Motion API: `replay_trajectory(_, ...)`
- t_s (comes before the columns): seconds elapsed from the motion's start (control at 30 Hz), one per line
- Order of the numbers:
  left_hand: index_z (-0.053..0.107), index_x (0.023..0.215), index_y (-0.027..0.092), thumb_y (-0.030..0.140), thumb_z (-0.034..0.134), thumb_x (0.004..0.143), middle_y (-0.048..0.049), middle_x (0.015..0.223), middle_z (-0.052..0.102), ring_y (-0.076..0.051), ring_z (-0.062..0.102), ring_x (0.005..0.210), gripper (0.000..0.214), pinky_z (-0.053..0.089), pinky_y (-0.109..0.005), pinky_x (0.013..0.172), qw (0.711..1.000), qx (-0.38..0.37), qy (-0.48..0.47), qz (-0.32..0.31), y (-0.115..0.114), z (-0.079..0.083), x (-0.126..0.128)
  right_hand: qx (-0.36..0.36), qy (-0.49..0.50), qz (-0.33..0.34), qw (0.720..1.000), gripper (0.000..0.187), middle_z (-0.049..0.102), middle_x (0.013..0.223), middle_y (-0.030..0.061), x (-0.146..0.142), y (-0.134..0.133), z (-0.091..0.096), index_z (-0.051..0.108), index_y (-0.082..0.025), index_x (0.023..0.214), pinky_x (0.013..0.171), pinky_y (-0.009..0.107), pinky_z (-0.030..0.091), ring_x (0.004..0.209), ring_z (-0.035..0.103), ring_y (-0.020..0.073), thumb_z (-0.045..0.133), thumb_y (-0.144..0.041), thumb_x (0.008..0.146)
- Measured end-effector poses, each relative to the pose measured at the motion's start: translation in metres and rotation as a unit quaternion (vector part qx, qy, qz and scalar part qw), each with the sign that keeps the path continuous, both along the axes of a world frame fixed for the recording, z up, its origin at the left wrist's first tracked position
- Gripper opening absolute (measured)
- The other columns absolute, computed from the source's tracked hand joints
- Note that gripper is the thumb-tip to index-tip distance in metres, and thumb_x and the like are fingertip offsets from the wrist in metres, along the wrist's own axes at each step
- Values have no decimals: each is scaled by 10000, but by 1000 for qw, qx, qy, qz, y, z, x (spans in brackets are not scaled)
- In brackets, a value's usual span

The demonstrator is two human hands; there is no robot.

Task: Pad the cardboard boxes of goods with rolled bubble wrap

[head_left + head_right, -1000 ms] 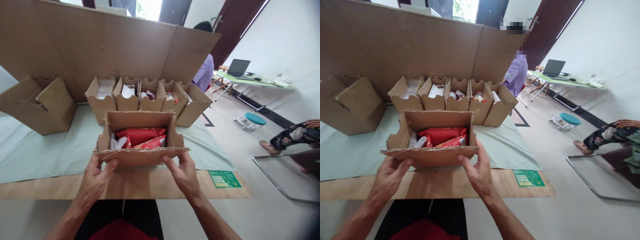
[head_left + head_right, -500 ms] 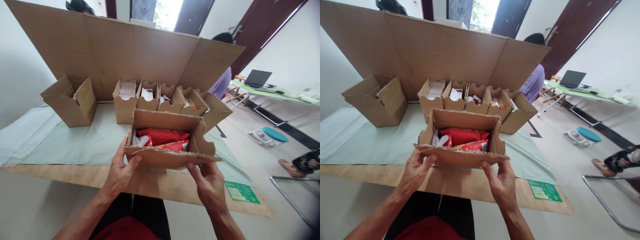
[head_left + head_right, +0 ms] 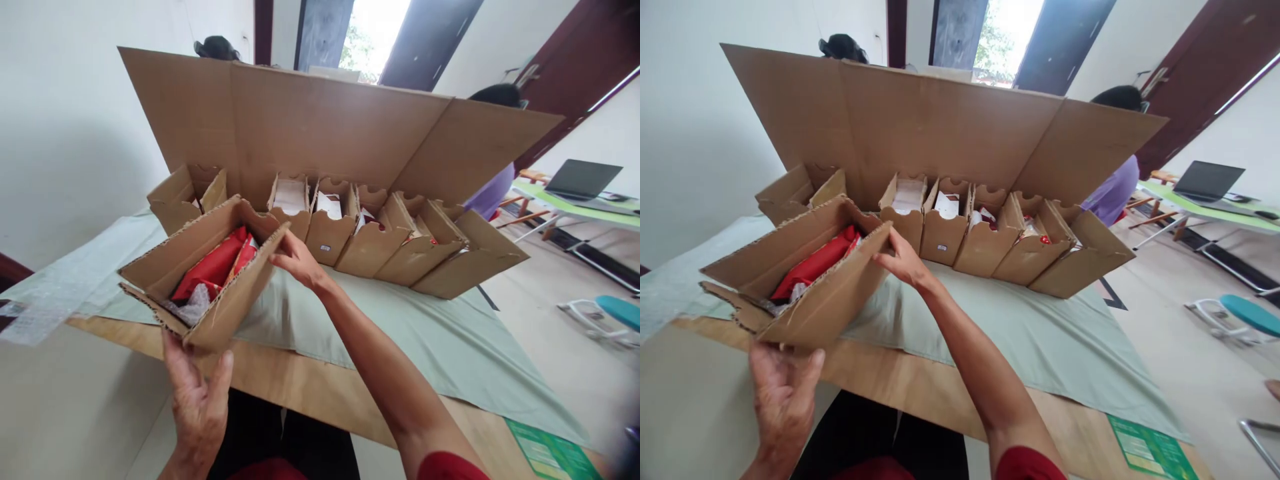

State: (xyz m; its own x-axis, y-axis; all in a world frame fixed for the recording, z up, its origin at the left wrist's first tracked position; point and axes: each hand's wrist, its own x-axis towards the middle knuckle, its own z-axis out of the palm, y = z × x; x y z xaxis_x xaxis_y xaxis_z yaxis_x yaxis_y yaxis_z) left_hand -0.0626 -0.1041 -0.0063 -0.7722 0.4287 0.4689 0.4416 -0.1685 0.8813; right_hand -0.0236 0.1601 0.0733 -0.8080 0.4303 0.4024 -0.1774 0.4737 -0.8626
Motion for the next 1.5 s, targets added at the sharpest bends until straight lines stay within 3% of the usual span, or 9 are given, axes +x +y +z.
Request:
replay_trajectory(0.1, 137, 1688, 291, 305, 679, 952, -143, 1742, 238, -345, 326, 1576, 914, 334, -540, 1267, 999, -39, -2, -12, 9, -9, 2, 43, -51, -73, 995, 865, 442, 1628, 168, -33, 5, 3, 377, -116, 1590, 1274, 466, 307, 1507, 420, 298, 673, -480, 863)
replay_trajectory(0.23, 190, 1673, 363, 255, 678, 944, -107, 1769, 149, -366, 220, 1611, 884, 329, -603, 1253, 994, -80, 70, -13, 17, -20, 7, 96, -54, -129, 986, 716, 315, 1703, 146, -27, -9, -14, 376, -169, 1605, 1276, 463, 307, 1583, 285, 251, 577, -398, 956)
replay_trajectory(0.53, 154, 1678, 366, 243, 641, 958, -100, 1782, 67, -379, 92, 1635, 877, 253, -661, 1263, 986, -120, 113, 10, 35, -21, 26, 4, -103, -22, 994, 862, 360, 1688, 137, 17, -24, -86, 365, -232, 1632, 1270, 527, 302, 1556, 351, 298, 463, -774, 969)
replay_trajectory(0.7, 158, 1676, 367, 232, 643, 953, -103, 1784, 10, -403, 72, 1632, 881, 312, -671, 1236, 989, -108, 97, -14, 56, -23, 34, -9, -94, -11, 995, 1045, 311, 1705, 169, 0, -18, -91, 335, -158, 1644, 1315, 486, 194, 1585, 291, 290, 345, -901, 911)
replay_trajectory(0.9, 210, 1662, 378, 235, 671, 940, -116, 1775, 67, -394, 154, 1622, 869, 326, -643, 1240, 990, -97, 98, -21, 58, -38, 19, -2, -113, -5, 994, 901, 357, 1688, 151, 2, -21, -97, 367, -172, 1626, 1298, 475, 262, 1566, 338, 277, 364, -802, 981)
replay_trajectory(1.07, 261, 1650, 339, 239, 679, 929, -150, 1755, 130, -401, 202, 1608, 839, 332, -651, 1233, 990, -119, 80, 10, 42, -54, 5, 146, -90, -179, 969, 507, 570, 1532, 132, 3, -11, -55, 556, -185, 1473, 1188, 491, 434, 1402, 545, 290, 532, -424, 1027)
replay_trajectory(1.17, 285, 1641, 320, 240, 708, 905, -167, 1745, 125, -410, 200, 1606, 853, 335, -653, 1229, 989, -119, 79, 27, 41, -51, -6, 257, -132, -306, 907, 536, 485, 1596, 144, -9, 8, 1, 491, -184, 1526, 1055, 446, 544, 1304, 617, 293, 549, -225, 995)
replay_trajectory(1.3, 270, 1644, 339, 237, 694, 912, -163, 1749, 88, -413, 168, 1612, 852, 335, -679, 1218, 991, -115, 71, 17, 47, -44, -12, 374, -327, -324, 805, 392, 654, 1367, 183, -25, 31, 56, 632, -153, 1369, 890, 403, 585, 1108, 716, 305, 545, -125, 988)
replay_trajectory(1.5, 236, 1658, 335, 216, 696, 908, -172, 1750, 89, -412, 148, 1617, 888, 327, -671, 1225, 993, -104, 63, 13, 49, -46, -9, 398, -357, -354, 768, 296, 716, 1205, 175, -9, 38, 60, 722, -161, 1184, 817, 395, 555, 1056, 721, 324, 461, -184, 1046)
